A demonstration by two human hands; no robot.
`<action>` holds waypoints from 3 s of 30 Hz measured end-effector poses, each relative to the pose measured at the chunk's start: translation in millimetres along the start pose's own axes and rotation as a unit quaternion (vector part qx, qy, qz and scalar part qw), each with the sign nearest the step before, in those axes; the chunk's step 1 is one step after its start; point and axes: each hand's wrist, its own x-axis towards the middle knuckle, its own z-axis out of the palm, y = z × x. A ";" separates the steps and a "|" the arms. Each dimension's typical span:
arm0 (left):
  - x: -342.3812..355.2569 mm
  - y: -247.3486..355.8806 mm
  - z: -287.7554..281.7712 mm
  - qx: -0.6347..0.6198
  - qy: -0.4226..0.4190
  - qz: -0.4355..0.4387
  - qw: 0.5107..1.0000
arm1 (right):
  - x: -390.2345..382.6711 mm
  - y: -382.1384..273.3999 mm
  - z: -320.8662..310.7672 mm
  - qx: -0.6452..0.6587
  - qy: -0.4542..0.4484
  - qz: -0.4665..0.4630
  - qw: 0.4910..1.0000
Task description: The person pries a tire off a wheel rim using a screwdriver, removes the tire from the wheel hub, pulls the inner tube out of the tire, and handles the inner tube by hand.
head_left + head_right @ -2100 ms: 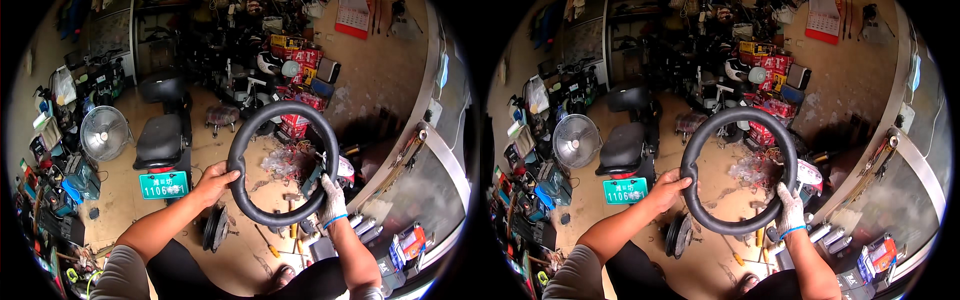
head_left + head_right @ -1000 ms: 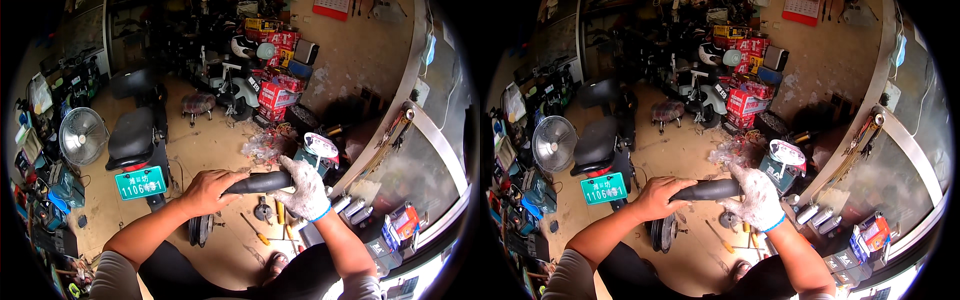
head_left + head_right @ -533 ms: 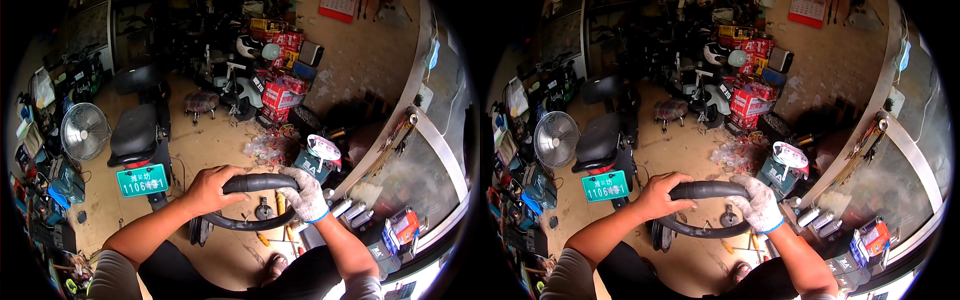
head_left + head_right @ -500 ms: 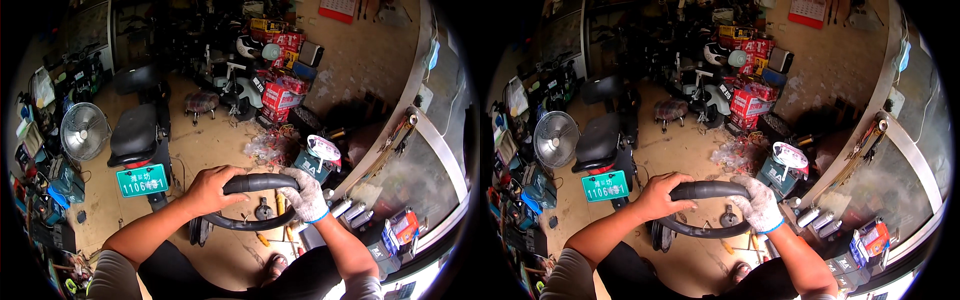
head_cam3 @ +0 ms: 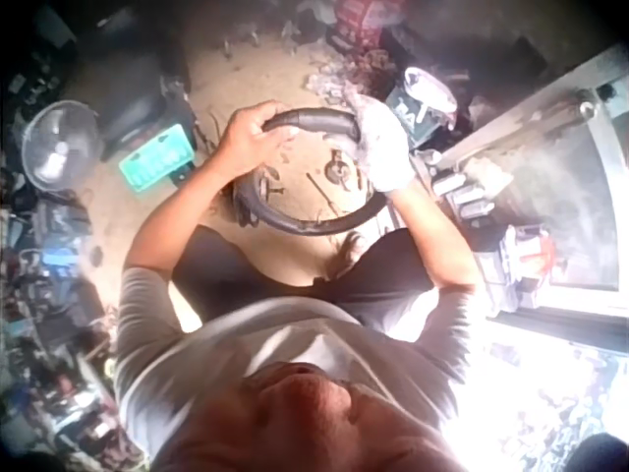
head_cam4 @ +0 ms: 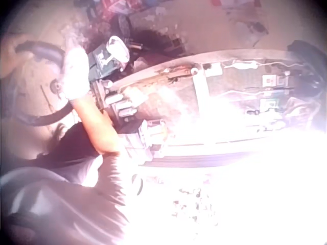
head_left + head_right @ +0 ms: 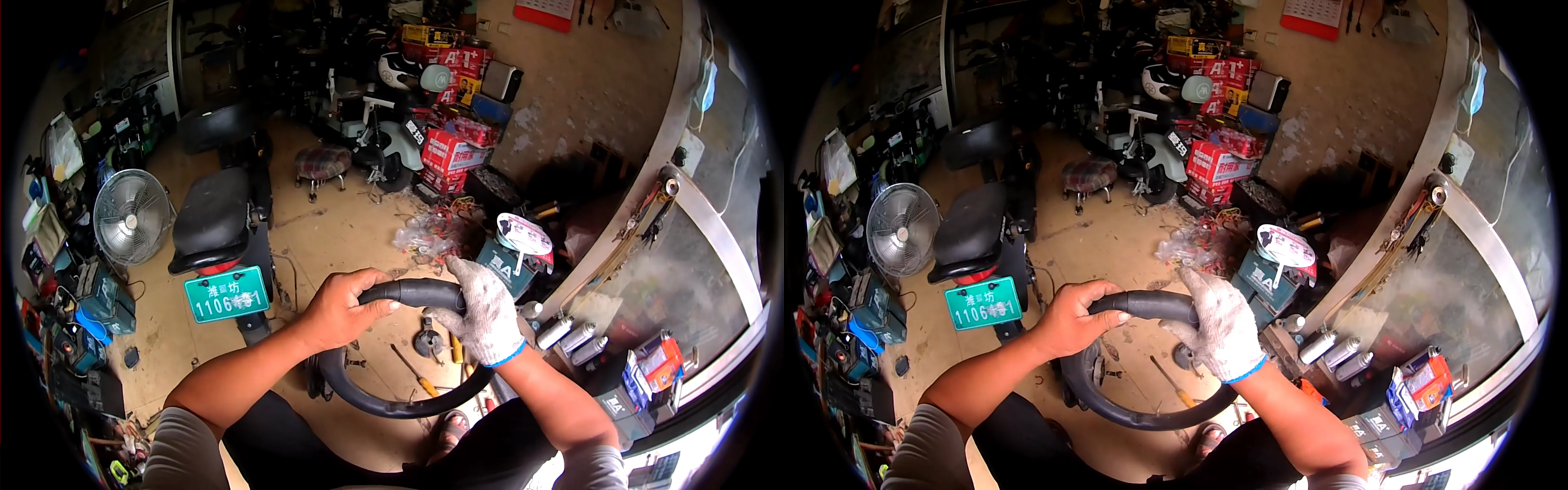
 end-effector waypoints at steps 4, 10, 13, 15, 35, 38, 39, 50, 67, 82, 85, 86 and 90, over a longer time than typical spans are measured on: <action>-3.3 2.2 5.9 -0.036 -0.001 -0.006 0.999 | 11.3 -9.9 -11.6 -0.122 -0.014 -0.120 0.985; -1.2 0.5 -1.8 -0.138 -0.097 -0.027 0.985 | 19.0 -4.1 -18.8 0.012 -0.162 -0.056 0.985; -4.6 -2.9 -1.6 -0.215 -0.140 -0.066 0.964 | 8.3 10.0 -10.3 0.197 -0.185 -0.042 0.962; -6.1 -2.8 -5.0 -0.282 -0.161 -0.113 0.939 | 13.1 -1.4 -15.8 0.279 -0.224 0.029 0.933; 2.8 -1.3 6.3 0.055 -0.072 0.052 0.995 | 13.1 9.3 -22.1 0.376 -0.251 0.194 0.870; 3.7 0.8 11.1 0.247 -0.025 0.120 0.961 | 18.6 5.8 -28.3 0.296 -0.322 0.244 0.865; 3.5 -0.4 12.4 0.286 -0.023 0.114 0.951 | 17.5 6.9 -26.8 0.298 -0.313 0.247 0.867; 11.2 -38.4 -19.2 0.165 0.115 0.017 0.979 | 7.8 33.5 -41.9 0.236 -0.246 0.250 0.906; 11.3 -25.6 -26.9 -0.136 -0.091 -0.192 0.968 | -5.1 41.2 -42.5 0.298 -0.230 0.252 0.891; 11.1 -33.9 -10.7 -0.257 -0.116 -0.206 0.937 | -4.1 10.2 -20.7 -0.069 -0.164 0.088 0.980; 10.6 -36.3 -9.3 -0.262 -0.114 -0.202 0.937 | -3.1 14.8 -18.1 -0.049 -0.193 0.103 0.975; 10.1 -37.1 -9.9 -0.262 -0.114 -0.202 0.937 | -4.8 18.1 -16.4 -0.049 -0.193 0.103 0.975; 14.1 -44.7 -16.7 -0.217 -0.050 -0.151 0.963 | -8.8 21.3 -17.6 -0.037 -0.147 0.071 0.986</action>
